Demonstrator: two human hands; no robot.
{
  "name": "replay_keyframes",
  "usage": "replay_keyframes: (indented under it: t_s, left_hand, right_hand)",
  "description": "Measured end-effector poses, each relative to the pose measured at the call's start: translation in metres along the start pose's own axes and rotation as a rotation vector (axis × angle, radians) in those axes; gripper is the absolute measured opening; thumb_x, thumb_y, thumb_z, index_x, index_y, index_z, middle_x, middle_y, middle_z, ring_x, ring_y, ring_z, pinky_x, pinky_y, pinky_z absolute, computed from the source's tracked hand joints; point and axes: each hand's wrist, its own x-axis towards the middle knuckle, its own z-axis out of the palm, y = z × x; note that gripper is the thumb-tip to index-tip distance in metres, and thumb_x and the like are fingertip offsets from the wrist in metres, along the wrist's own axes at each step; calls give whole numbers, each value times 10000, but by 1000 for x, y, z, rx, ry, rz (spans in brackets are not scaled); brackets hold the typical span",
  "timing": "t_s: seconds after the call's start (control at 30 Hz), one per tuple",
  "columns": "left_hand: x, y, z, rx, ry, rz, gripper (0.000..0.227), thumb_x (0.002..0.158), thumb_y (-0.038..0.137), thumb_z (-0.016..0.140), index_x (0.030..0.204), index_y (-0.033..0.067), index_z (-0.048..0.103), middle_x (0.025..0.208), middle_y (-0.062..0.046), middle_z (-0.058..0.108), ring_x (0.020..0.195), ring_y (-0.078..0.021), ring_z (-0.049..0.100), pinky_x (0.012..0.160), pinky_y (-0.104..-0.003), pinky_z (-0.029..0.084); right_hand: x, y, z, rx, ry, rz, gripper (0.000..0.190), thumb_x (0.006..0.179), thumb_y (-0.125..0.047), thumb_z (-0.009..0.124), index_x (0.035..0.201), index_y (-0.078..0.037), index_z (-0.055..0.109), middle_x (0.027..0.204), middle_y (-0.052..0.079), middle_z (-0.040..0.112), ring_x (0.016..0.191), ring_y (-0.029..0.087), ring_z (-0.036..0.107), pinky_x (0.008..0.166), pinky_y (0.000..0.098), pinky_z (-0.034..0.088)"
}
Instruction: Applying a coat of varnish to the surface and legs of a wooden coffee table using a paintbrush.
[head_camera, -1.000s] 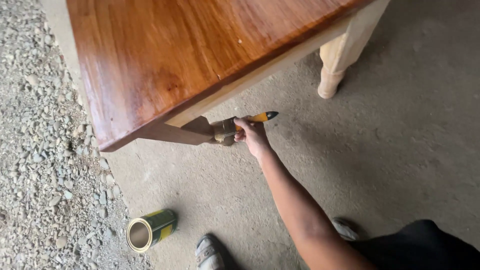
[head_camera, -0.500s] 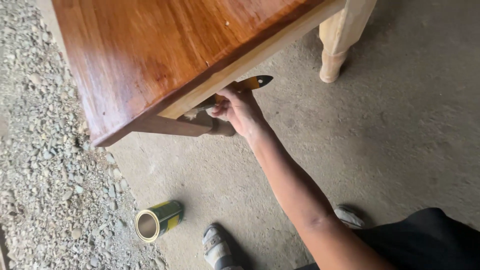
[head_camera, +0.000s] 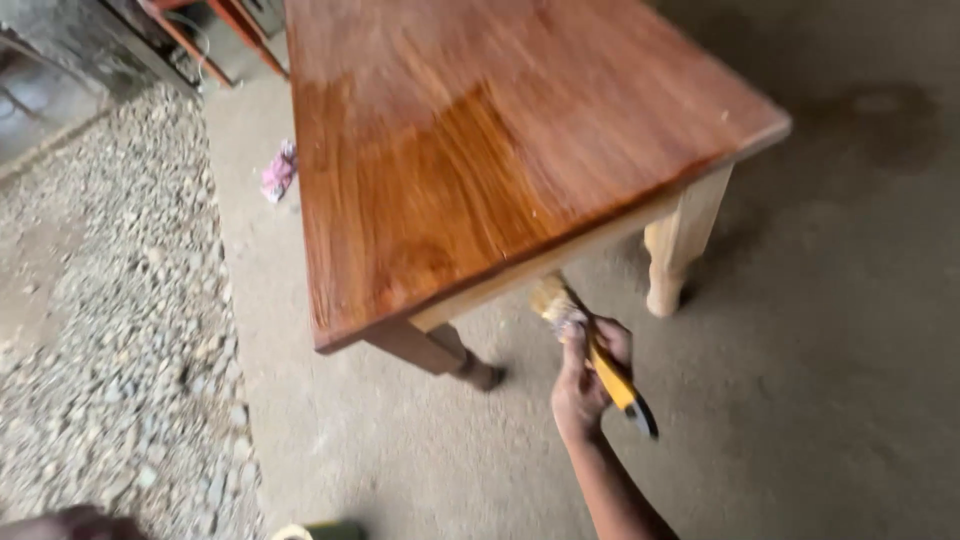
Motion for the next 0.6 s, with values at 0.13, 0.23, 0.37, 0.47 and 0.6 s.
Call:
replay_keyframes:
  t_s: [0.13,0.23,0.37,0.47,0.6]
  left_hand:
    - [-31,33,213,-67,20,77,170,1087,104,543,1193,12,638,738,-173,653,674,-220,660,570,-327,544]
    - [-14,82,274,-92,153,-226,159,999,88,609,1117,18,690,830,-109,679,735,-180,660,670,-335,563]
    - [12,45,265,-26,174,-402,198,973,179,674,1125,54,694,875,-73,706,789,-146,666,732,-325,550]
    - [19,28,251,-1,184,-515,269,949,246,716,1151,70,694,888,-38,701,784,-127,659,763,-326,551]
    - [14,27,237,-11,145,-524,296,940,266,714,1170,80,701,897,-24,700,794,-122,657,799,-326,560]
  right_hand:
    - [7,-6,6,-210,-12,-413,263,1013,-53,629,1239,-27,496,1156,65,562,951,179,573,863,323,520]
    - [-18,-14,37,-204,-273,-651,270,978,-8,705,1192,-43,544,1147,114,583,929,177,637,708,283,594]
    - [-43,-47,41,-194,-434,-610,309,910,-40,733,1149,-36,537,1095,118,614,905,189,648,675,331,576]
    - [-63,-29,30,-49,-661,-348,227,908,-56,749,1038,-58,563,1011,64,652,771,170,663,649,297,573]
    - [-64,1,25,397,-26,641,200,908,-158,730,970,-53,572,897,82,616,751,187,613,692,338,576]
